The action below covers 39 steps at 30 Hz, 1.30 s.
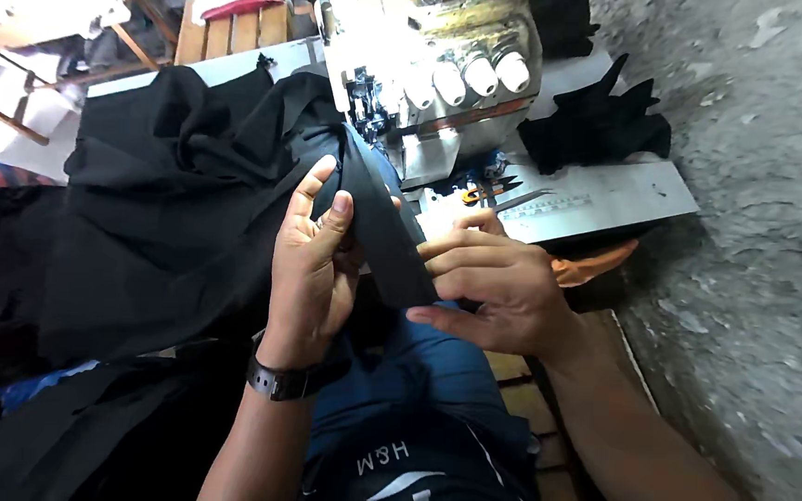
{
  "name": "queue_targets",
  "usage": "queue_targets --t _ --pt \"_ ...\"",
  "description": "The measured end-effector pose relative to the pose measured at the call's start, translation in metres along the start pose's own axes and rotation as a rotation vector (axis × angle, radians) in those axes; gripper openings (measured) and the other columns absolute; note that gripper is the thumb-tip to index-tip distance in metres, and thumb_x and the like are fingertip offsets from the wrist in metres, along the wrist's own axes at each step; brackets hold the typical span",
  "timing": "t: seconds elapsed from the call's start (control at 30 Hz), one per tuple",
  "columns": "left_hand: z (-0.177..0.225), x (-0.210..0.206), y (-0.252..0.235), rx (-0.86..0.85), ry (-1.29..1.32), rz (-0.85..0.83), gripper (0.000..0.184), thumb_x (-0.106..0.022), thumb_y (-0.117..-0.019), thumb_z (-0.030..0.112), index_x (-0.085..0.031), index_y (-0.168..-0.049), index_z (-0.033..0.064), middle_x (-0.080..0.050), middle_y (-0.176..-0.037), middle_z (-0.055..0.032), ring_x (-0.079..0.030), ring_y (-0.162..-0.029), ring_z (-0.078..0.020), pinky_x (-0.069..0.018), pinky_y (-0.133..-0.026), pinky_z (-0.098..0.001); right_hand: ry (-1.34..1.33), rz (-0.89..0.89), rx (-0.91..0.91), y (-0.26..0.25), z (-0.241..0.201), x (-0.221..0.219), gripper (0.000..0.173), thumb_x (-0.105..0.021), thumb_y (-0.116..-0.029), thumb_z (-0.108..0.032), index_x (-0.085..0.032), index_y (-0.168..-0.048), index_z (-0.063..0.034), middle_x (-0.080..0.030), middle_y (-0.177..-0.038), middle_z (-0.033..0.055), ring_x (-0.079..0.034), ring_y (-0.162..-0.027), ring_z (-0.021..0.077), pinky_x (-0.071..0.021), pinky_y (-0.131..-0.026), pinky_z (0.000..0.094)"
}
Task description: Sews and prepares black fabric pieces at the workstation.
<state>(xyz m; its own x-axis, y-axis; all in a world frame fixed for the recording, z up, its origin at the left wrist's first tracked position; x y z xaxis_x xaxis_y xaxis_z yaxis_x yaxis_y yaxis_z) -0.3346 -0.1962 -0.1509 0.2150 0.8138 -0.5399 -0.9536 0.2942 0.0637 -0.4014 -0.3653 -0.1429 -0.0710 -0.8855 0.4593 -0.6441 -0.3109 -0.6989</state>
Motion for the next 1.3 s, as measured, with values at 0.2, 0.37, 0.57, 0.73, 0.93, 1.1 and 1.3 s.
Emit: queue_targets --t 0.2,0.37,0.57,0.73,0.93,1.1,1.3 --pt "0.017 -0.005 0.025 -0.117 -0.057 -0.144 0.056 -0.056 -0.1027 0.008 -0.040 -0.154 0.0199 -0.071 -0.115 -0.0155 -0.074 -0.100 -0.0253 -0.0627 -0.089 -0.0403 -0.059 -0.076 -0.097 -0.015 0.016 -0.011 0.022 -0.076 -0.0935 -0.031 -0.077 -0.094 -0.0098 -0.076 -0.091 -0.0039 -0.068 -0.094 0.0044 -0.0524 -0.092 0.0303" --pt "0.046 -0.016 0.039 -0.330 -0.284 -0.162 0.053 -0.058 -0.1020 0.004 -0.044 -0.151 0.0182 -0.070 -0.123 -0.0144 -0.072 -0.109 -0.0289 -0.0617 -0.094 -0.0442 -0.051 0.052 -0.252 -0.030 -0.002 -0.007 0.026 -0.081 -0.0880 -0.039 -0.076 -0.086 -0.0131 -0.072 -0.083 -0.0067 -0.064 -0.084 0.0026 -0.0501 -0.082 0.0301" --pt "0.001 0.002 0.007 0.075 -0.007 -0.045 0.048 -0.042 -0.1098 0.016 -0.034 -0.157 0.0238 -0.064 -0.128 -0.0153 -0.072 -0.105 -0.0253 -0.0628 -0.086 -0.0397 -0.227 0.192 -0.677 0.012 0.002 -0.017 0.023 -0.083 -0.0866 -0.035 -0.077 -0.081 -0.0134 -0.072 -0.075 -0.0073 -0.065 -0.069 -0.0024 -0.0547 -0.060 0.0145" --pt "-0.026 0.010 -0.013 0.136 -0.045 0.041 0.047 -0.046 -0.1102 0.020 -0.035 -0.156 0.0193 -0.065 -0.134 -0.0148 -0.071 -0.108 -0.0233 -0.0603 -0.090 -0.0354 -0.220 0.191 -0.771 0.037 0.006 -0.029 0.021 -0.078 -0.0914 -0.030 -0.077 -0.080 -0.0115 -0.070 -0.073 -0.0057 -0.060 -0.064 -0.0019 -0.0487 -0.057 0.0144" --pt "-0.025 0.007 -0.010 0.071 -0.109 0.108 0.046 -0.055 -0.1065 0.015 -0.042 -0.150 0.0205 -0.070 -0.123 -0.0128 -0.074 -0.100 -0.0215 -0.0619 -0.085 -0.0336 -0.159 0.047 -0.726 0.037 0.007 -0.028 0.025 -0.068 -0.0992 -0.033 -0.080 -0.088 -0.0150 -0.077 -0.087 -0.0064 -0.070 -0.084 0.0011 -0.0579 -0.076 0.0219" --pt "-0.025 0.012 -0.007 0.066 -0.111 0.128 0.047 -0.057 -0.1054 0.016 -0.042 -0.149 0.0223 -0.071 -0.116 -0.0116 -0.075 -0.092 -0.0191 -0.0623 -0.080 -0.0312 -0.153 -0.012 -0.699 0.036 0.007 -0.029 0.025 -0.066 -0.1007 -0.034 -0.080 -0.091 -0.0155 -0.078 -0.092 -0.0071 -0.070 -0.090 0.0011 -0.0563 -0.082 0.0263" --pt "-0.027 0.013 -0.006 0.055 -0.082 0.128 0.048 -0.061 -0.1035 0.014 -0.045 -0.147 0.0237 -0.072 -0.113 -0.0104 -0.075 -0.091 -0.0181 -0.0629 -0.079 -0.0304 -0.148 -0.020 -0.675 0.036 0.006 -0.030 0.025 -0.067 -0.0999 -0.034 -0.080 -0.090 -0.0147 -0.077 -0.093 -0.0065 -0.070 -0.092 0.0021 -0.0555 -0.084 0.0285"
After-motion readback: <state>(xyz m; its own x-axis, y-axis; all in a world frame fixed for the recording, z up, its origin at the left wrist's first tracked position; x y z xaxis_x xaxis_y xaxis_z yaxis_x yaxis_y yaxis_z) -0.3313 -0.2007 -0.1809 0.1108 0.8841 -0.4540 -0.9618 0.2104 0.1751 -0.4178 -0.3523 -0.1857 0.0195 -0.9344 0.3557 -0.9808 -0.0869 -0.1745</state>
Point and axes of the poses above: each hand's wrist, its own y-axis away from the middle knuckle, its own x-axis out of the back of the hand, z = x × y, the point moved 5 cm from there along -y, towards the middle knuckle
